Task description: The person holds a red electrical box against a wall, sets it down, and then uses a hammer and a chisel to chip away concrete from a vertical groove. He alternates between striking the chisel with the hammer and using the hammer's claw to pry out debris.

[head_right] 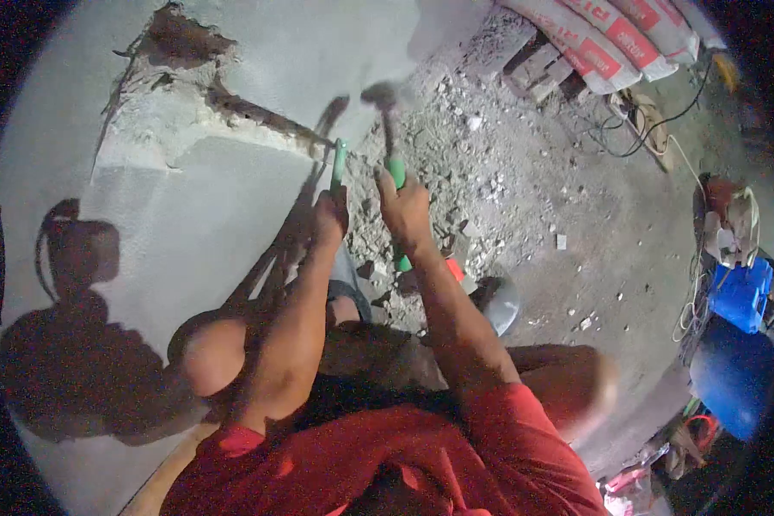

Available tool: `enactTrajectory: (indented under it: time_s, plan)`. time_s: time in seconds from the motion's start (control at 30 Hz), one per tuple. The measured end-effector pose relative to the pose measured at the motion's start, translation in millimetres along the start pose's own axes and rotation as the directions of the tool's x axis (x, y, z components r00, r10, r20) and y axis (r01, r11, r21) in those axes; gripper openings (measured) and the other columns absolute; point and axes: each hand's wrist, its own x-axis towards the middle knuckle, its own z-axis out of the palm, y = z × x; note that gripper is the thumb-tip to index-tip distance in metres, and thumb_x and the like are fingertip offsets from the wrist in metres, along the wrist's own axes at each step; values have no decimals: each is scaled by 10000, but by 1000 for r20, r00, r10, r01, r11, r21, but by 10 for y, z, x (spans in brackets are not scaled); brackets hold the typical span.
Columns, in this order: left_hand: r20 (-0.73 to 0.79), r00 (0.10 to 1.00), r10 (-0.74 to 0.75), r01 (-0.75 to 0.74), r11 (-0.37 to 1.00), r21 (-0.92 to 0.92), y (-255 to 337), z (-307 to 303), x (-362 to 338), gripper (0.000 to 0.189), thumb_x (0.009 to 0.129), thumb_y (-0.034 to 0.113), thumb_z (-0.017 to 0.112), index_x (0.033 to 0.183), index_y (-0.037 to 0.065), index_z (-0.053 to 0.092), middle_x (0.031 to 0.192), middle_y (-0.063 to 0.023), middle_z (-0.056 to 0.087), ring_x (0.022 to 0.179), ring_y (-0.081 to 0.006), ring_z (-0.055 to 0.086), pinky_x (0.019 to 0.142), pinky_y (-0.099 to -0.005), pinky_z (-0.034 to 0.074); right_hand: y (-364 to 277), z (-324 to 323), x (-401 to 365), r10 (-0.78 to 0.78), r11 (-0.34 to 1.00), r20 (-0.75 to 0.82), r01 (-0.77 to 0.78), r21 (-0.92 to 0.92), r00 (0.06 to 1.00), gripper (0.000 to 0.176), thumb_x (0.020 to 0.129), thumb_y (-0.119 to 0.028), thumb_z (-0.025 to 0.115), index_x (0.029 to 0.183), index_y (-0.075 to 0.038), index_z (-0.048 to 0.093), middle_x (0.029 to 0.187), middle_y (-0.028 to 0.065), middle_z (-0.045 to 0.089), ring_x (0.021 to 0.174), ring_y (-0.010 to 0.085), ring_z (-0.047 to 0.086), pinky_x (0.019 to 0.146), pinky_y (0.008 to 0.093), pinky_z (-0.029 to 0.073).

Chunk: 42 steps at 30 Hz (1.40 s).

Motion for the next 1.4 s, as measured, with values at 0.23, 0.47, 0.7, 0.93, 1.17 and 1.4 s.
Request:
enactTrajectory:
  time_s: [0.23,0.47,0.7,0.93,1.17,1.4]
  plan:
    - [106,986,-126,129,991,-28,53,-64,-89,529,979,473,442,989,-35,589,952,-326,636,927,-507,610,784,-532,487,642,607,-319,-60,992,59,53,112,996,381,889,-383,615,1006,-21,639,871,224,677,852,428,652,757,465,506]
    - [-193,927,-323,291,941,-174,-175,194,-507,469,977,421,461,965,-14,634,970,-266,663,869,-452,633,730,-478,511,856,224,-468,233,968,162,-213,-135,959,517,886,-456,615,1013,45,625,742,245,652,704,384,669,661,452,511]
    - [98,930,-353,353,935,25,128,-70,-774,332,981,315,459,1045,42,637,1004,-260,672,873,-406,647,733,-486,496,378,-295,-404,386,812,212,-440,383,898,542,938,-512,531,818,14,587,563,80,539,470,215,534,483,386,444]
    - [-26,1000,-14,15,999,49,-125,-62,-286,291,998,219,411,936,16,610,908,-254,680,816,-449,658,688,-514,514,36,-242,-462,240,800,198,-309,514,950,484,972,-508,494,780,-66,533,566,-3,484,450,106,462,424,293,379]
    - [76,992,-99,91,990,110,208,-280,-131,522,946,491,449,976,1,627,938,-265,683,880,-444,666,798,-520,519,-166,-279,-408,172,772,164,-236,590,971,477,964,-482,525,802,-34,552,573,24,509,466,115,491,438,302,395]
    - [79,985,-156,144,979,141,547,-552,-113,555,951,486,456,1057,-31,627,990,-284,672,921,-474,650,831,-521,507,391,524,-312,-2,1000,-65,0,-31,998,658,936,-575,501,860,68,619,671,194,620,566,330,625,593,450,506]
